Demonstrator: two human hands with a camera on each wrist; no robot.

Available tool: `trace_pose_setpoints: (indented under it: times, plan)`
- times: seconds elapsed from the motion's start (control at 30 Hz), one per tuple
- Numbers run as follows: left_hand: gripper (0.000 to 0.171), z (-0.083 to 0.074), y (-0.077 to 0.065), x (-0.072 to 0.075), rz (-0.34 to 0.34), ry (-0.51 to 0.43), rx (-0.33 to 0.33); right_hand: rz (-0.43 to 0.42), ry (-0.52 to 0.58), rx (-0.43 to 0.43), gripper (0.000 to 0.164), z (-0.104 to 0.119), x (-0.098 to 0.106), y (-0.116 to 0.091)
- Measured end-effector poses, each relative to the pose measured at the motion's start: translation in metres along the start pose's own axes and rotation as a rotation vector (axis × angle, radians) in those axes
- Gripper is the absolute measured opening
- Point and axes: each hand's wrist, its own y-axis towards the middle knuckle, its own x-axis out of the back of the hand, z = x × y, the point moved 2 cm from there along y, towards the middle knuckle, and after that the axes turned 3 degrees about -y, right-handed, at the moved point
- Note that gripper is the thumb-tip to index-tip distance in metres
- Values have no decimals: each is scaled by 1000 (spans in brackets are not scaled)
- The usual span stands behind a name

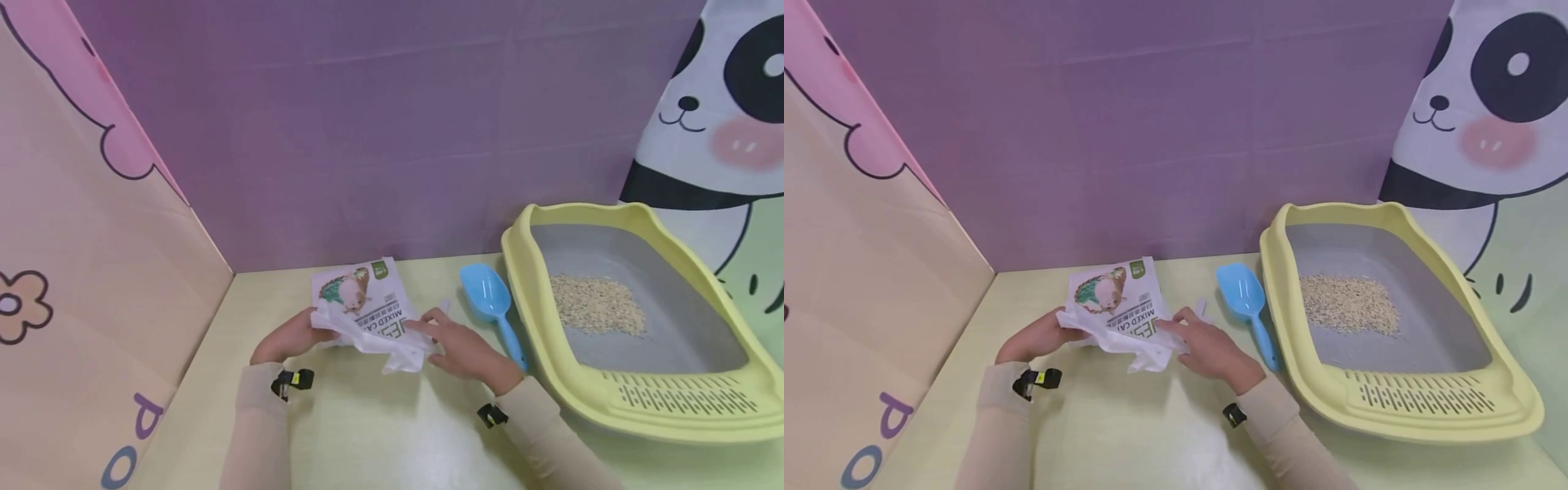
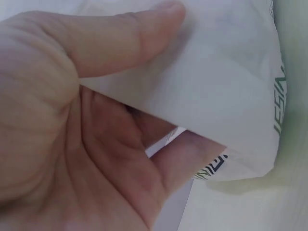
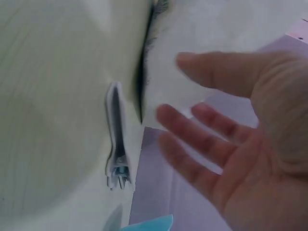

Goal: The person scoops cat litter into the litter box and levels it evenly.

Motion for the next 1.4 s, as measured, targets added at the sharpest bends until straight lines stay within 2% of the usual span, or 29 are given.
trace_pose_setpoints:
  times: [0.17, 0.53, 0.63, 0.77, 0.87, 0.97, 1.1, 1.23, 1.4]
  plan:
    - [43, 2, 2, -1, 5, -25, 11, -81, -106, 33, 62, 1, -6, 6]
    - [45, 7, 1, 0, -20, -38, 47, -187, -169, 106, 31, -10, -18, 13]
    - [42, 7, 1, 1, -43, -11, 44, -188, -201, 87, 21, -13, -18, 14]
    - [36, 8, 2, 1, -89, 25, 73, -180, -241, 27, 9, -15, -16, 15]
    - [32, 10, 2, 2, -112, 31, 105, -173, -267, 1, 6, -16, -13, 15]
    - [30, 11, 3, 1, -126, 43, 115, -172, -281, 15, 6, -16, -11, 14]
    - [29, 12, 6, -1, -149, 66, 109, -188, -230, 49, 5, -17, -5, 12]
    - [29, 10, 9, -4, -174, 100, 83, -206, -109, 47, 5, -18, 2, 10]
    - [29, 8, 15, -7, -230, 151, 13, -163, 66, -40, 12, -20, 9, 10]
